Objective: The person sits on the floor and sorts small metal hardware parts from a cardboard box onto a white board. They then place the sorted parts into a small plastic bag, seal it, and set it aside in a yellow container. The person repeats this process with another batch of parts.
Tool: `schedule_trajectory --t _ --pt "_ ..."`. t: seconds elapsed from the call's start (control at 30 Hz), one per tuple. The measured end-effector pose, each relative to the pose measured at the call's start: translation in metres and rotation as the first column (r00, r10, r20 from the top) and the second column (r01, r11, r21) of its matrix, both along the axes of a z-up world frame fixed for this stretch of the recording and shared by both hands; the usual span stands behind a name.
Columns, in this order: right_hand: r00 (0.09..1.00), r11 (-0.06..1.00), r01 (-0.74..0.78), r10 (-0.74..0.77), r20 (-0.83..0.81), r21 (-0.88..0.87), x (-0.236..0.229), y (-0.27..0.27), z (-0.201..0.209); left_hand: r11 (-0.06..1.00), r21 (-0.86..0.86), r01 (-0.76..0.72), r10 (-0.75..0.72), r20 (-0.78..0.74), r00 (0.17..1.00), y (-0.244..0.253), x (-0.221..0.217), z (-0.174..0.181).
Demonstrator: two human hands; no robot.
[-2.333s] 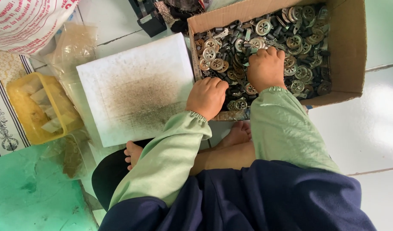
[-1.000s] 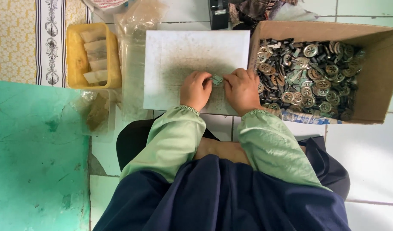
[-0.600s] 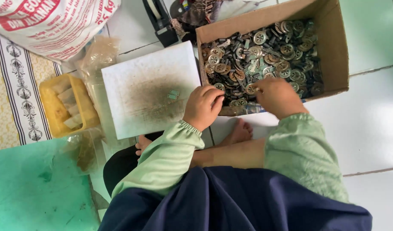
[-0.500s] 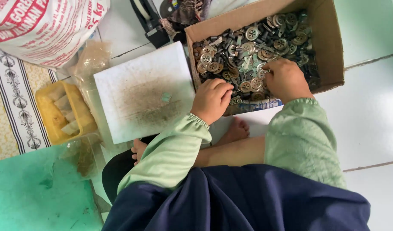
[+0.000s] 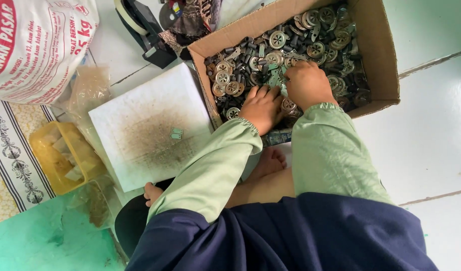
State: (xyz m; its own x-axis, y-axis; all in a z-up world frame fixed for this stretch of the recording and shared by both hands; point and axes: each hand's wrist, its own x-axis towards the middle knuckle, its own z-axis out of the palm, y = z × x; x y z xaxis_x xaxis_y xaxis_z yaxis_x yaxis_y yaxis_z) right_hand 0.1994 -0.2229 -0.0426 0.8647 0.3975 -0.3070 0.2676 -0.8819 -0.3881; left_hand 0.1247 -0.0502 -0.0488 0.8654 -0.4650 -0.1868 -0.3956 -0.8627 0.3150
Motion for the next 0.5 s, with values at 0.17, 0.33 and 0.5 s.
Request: schedule_trajectory --t 0.17,0.33,0.5 --pt "0.998 0.979 -0.006 0.02 0.067 -0.203 -0.002 0.013 -0.007 0.99 -0.141 0.024 0.0 0.171 0.985 0.019 -0.016 -0.034" --pt "0.996 0.964 0.03 -0.008 0.086 -0.263 -0.001 0.012 -0.041 0.978 -0.209 0.002 0.05 0.243 0.969 0.022 -0.025 -0.038" --pt "0.996 0.963 0.065 -0.048 0.073 -0.261 -0.002 0.009 -0.014 0.967 -0.251 -0.03 0.094 0.247 0.965 0.019 -0.021 -0.034"
